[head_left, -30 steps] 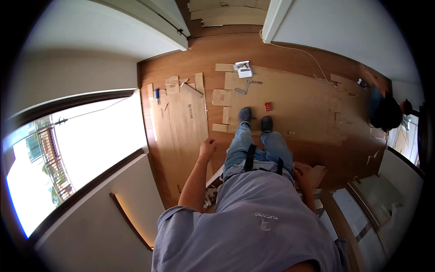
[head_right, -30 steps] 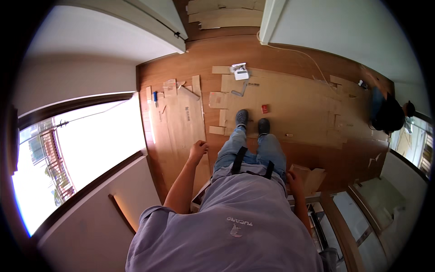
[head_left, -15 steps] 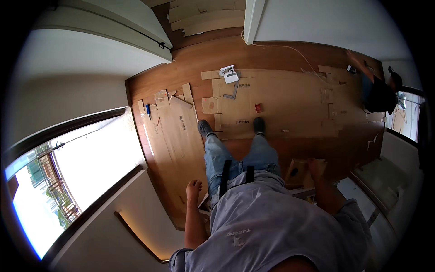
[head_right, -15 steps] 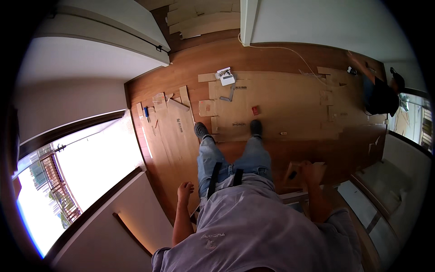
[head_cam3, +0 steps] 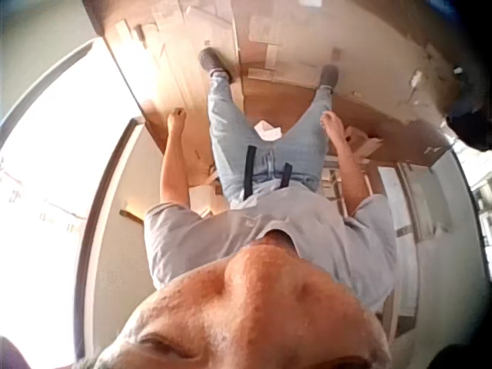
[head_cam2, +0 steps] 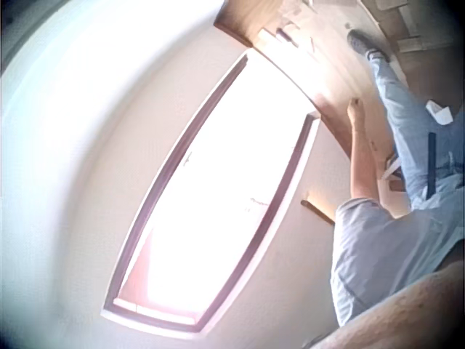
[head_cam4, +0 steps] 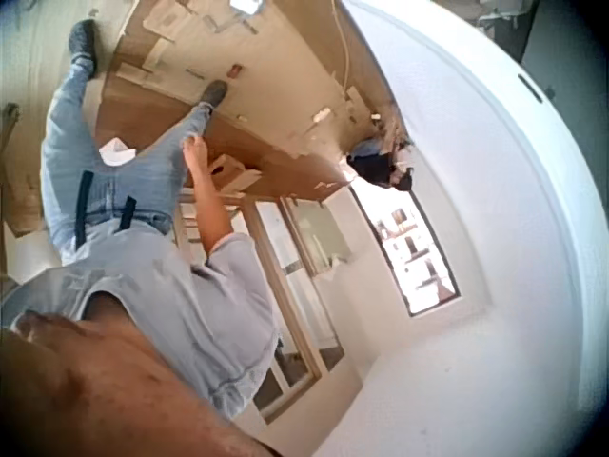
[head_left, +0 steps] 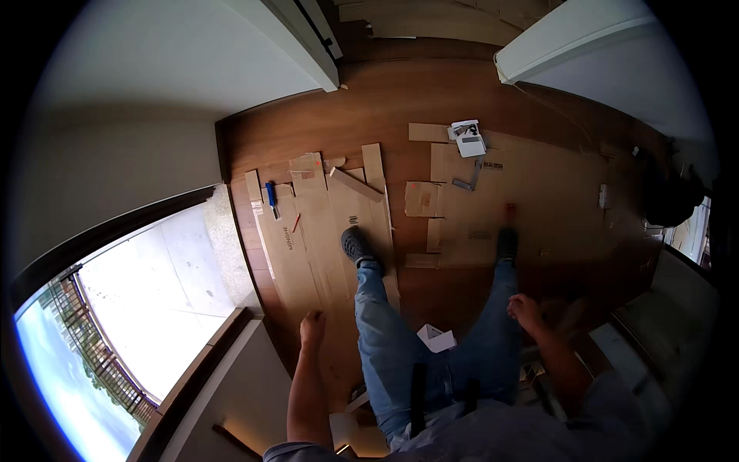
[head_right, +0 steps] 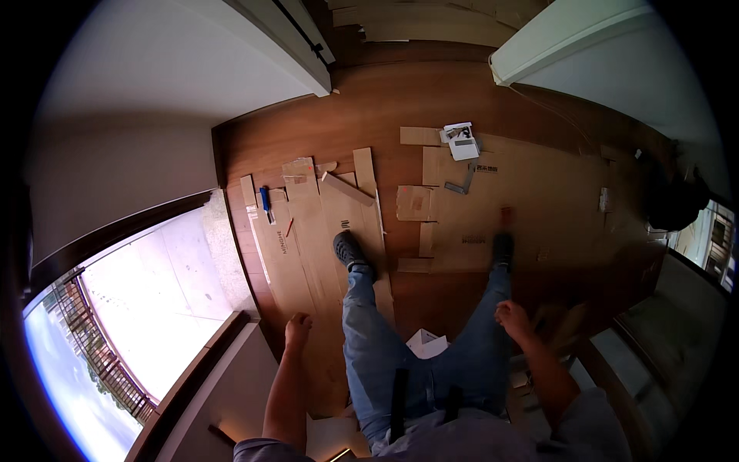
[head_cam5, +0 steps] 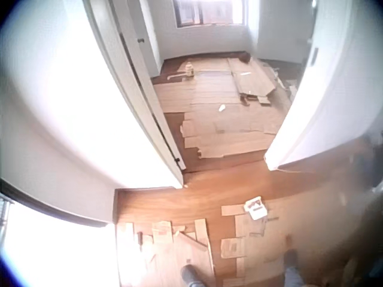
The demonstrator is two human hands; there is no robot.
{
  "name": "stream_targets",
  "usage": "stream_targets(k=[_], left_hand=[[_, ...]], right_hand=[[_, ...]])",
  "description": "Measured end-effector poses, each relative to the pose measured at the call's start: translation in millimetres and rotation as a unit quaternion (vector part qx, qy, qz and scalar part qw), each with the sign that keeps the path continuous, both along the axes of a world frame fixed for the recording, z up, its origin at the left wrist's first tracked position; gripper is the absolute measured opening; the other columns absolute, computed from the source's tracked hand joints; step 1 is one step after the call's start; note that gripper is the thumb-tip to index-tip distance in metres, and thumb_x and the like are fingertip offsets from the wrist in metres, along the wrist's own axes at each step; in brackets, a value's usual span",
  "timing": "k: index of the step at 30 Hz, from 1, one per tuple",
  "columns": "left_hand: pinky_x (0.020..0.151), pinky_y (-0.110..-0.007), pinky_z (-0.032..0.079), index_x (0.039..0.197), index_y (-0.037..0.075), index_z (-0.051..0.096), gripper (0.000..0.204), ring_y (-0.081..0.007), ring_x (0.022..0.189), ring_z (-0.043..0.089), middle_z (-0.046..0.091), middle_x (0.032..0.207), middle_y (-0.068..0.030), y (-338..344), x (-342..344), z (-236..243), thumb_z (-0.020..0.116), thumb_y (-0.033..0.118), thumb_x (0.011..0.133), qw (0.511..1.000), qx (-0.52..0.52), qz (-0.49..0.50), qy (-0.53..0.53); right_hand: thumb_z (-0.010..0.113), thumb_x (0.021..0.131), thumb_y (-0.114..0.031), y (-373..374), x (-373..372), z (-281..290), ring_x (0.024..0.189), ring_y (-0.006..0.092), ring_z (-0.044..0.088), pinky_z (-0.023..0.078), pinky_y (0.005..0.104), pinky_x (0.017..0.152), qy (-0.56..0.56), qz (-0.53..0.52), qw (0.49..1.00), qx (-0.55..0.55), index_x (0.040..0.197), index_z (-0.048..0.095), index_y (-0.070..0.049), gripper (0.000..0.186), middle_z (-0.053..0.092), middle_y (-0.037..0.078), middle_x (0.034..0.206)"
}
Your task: The person measures a wooden baseboard section against a wall corner, marks it with a pencil, cuts it to size using a miter saw, and applies adhesive with a glue bottle before pressing it into place at the floor corner.
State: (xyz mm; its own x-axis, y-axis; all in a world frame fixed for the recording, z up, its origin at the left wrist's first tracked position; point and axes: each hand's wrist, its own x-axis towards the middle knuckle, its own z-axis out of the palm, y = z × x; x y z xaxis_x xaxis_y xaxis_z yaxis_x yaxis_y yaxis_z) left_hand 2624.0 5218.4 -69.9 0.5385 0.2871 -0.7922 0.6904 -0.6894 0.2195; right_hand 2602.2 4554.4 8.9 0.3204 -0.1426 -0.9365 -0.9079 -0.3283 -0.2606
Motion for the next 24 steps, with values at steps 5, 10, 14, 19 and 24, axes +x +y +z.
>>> stream_targets(k=[5, 10, 14, 19, 24], left_hand=[[0.088, -0.046, 0.057, 0.116, 0.005, 0.072, 0.032, -0.0368, 0.101, 0.072, 0.075, 0.104, -0.0201, 98, 101, -197, 0.063, 0.026, 0.094, 1.000, 0.013, -0.019, -0.013], [0.094, -0.050, 0.054, 0.126, 0.007, 0.067, 0.034, -0.0404, 0.109, 0.068, 0.072, 0.111, -0.0239, 141, 176, -382, 0.059, 0.013, 0.094, 0.986, 0.117, -0.118, 0.003], [0.094, -0.052, 0.054, 0.134, 0.003, 0.053, 0.042, -0.0438, 0.112, 0.064, 0.057, 0.129, -0.0229, 171, 199, -489, 0.058, 0.006, 0.093, 0.957, 0.236, -0.137, -0.093], [0.087, -0.051, 0.056, 0.112, 0.002, 0.061, 0.017, -0.0414, 0.101, 0.068, 0.063, 0.116, -0.0195, 119, 237, -504, 0.052, 0.009, 0.100, 0.947, 0.242, -0.206, -0.039], [0.090, -0.054, 0.053, 0.106, -0.003, 0.060, 0.019, -0.0459, 0.103, 0.063, 0.063, 0.113, -0.0244, 128, 128, -436, 0.053, 0.002, 0.088, 0.966, 0.127, -0.225, 0.002]], right_hand=[[0.059, 0.103, -0.018, 142, 69, -235, 0.085, 0.0165, 0.067, 0.055, 0.0323, 0.077, -0.034, 0.078, 0.993, 0.085, 0.121, 0.064, 0.004, 0.029, 0.070, 0.009, 0.096], [0.062, 0.099, -0.028, 278, 215, -438, 0.108, 0.0353, 0.068, 0.055, 0.0447, 0.092, -0.131, 0.296, 0.941, -0.102, 0.124, 0.064, -0.001, 0.037, 0.072, 0.021, 0.111], [0.077, 0.087, -0.026, 401, 293, -549, 0.111, 0.0392, 0.063, 0.051, 0.0473, 0.097, -0.337, 0.317, 0.865, -0.195, 0.126, 0.058, -0.002, 0.050, 0.066, 0.022, 0.116], [0.080, 0.083, -0.023, 410, 285, -579, 0.099, 0.0378, 0.064, 0.053, 0.0471, 0.087, -0.330, 0.361, 0.852, -0.185, 0.103, 0.062, -0.003, 0.034, 0.065, 0.019, 0.102], [0.075, 0.087, -0.022, 391, 204, -497, 0.090, 0.0423, 0.066, 0.054, 0.0503, 0.078, -0.255, 0.299, 0.917, -0.063, 0.095, 0.063, 0.001, 0.027, 0.065, 0.024, 0.094]])
